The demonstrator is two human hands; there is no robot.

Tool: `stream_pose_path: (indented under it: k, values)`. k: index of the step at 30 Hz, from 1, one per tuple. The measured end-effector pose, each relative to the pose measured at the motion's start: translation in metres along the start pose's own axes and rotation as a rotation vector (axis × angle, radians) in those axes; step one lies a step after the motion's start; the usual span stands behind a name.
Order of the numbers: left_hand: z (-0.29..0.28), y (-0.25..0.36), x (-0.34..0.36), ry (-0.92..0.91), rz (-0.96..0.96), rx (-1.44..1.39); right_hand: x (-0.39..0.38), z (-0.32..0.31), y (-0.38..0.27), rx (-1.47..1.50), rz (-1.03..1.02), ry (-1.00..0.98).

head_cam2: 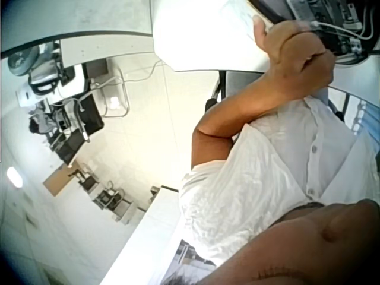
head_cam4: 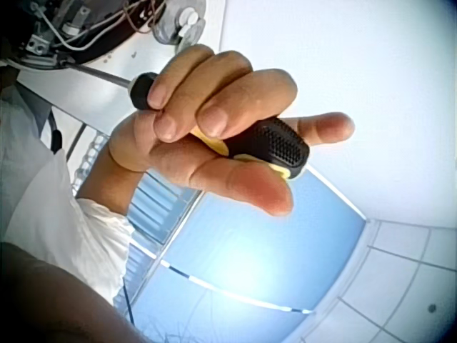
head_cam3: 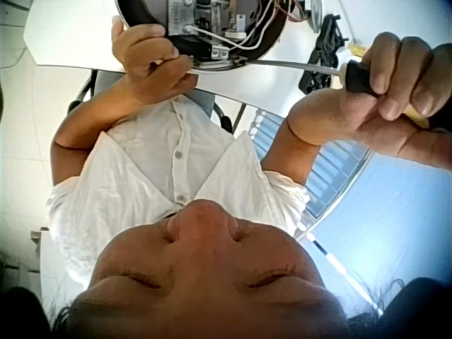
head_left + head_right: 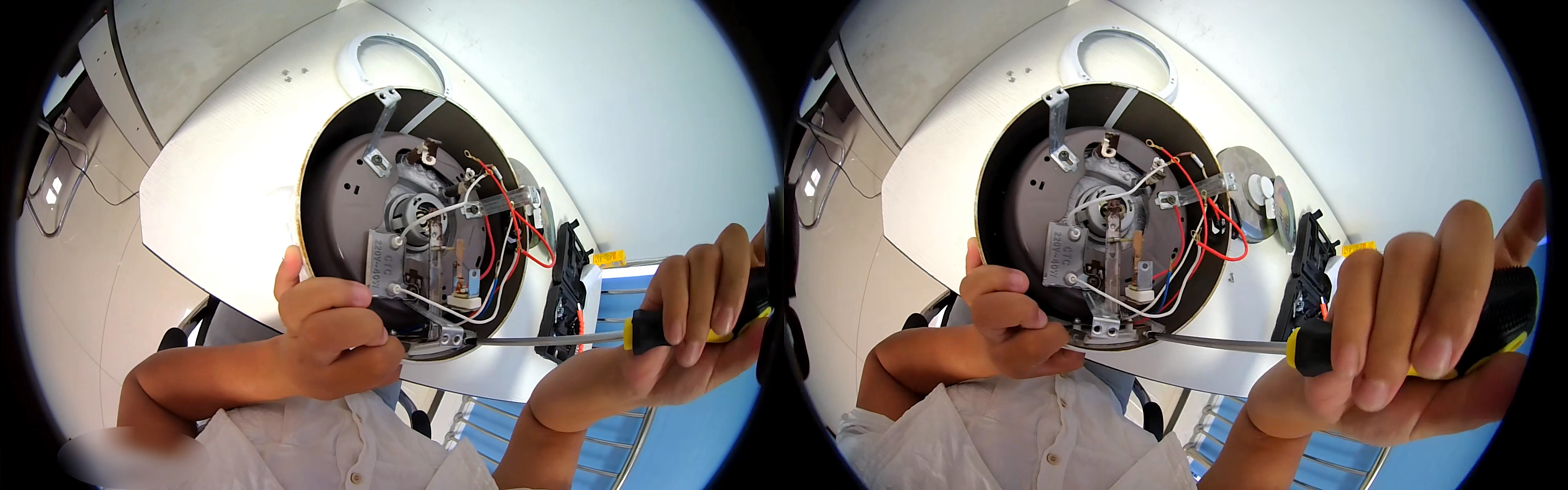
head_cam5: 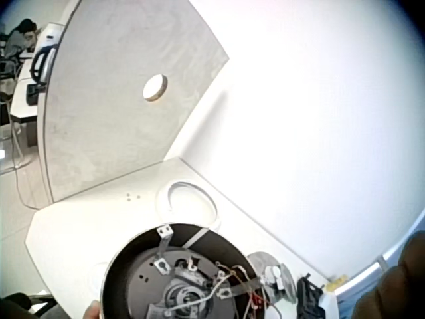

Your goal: The person uses a screwdriver to tighten screws on a circular electronic device with exposed wiring. They repeatedly adjust components and secure parts while holding the device steady on a white table.

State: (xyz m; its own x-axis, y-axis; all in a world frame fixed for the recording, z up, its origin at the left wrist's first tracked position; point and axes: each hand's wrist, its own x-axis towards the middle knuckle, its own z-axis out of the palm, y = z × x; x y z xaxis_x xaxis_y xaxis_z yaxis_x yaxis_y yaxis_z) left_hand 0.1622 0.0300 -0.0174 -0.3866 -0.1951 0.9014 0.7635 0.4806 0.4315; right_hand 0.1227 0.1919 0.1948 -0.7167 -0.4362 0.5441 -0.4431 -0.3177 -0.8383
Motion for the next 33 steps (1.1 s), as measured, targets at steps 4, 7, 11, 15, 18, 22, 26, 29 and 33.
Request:
stream_pose_path:
  k: [4, 7, 11, 15, 18, 22, 26, 29, 33]
  values:
    - [-0.001, 0.0, 0.001, -0.007, 0.014, -0.012, 0.002, -0.014, 0.006, 0.036, -0.068, -0.091]
    - [0.0, -0.001, -0.001, 0.001, 0.01, -0.004, 0.002, -0.007, -0.01, -0.09, -0.031, -0.015]
    - [0.0, 0.0, 0.0, 0.007, 0.004, -0.019, 0.001, 0.002, -0.009, -0.019, 0.071, 0.059]
    - [-0.002, -0.001, 0.001, -0.01, 0.006, -0.022, 0.009, 0.013, -0.01, 0.033, 0.164, 0.03]
    - [0.0, -0.001, 0.002, -0.001, 0.005, -0.039, 0.017, 0.002, 0.0, 0.14, 0.05, -0.13]
    - [-0.001, -0.002, -0.002, 0.01, -0.008, -0.035, 0.016, -0.036, 0.028, 0.38, -0.101, -0.398]
    - [-0.001, -0.001, 0.0, -0.011, -0.001, -0.04, 0.018, -0.043, 0.007, 0.341, -0.012, -0.418]
    - [-0.001, 0.0, -0.001, -0.008, 0.002, -0.039, 0.022, -0.038, 0.002, 0.302, 0.059, -0.425]
    - [-0.001, -0.001, -0.002, -0.004, 0.002, -0.029, 0.032, -0.025, -0.012, 0.118, 0.219, -0.499]
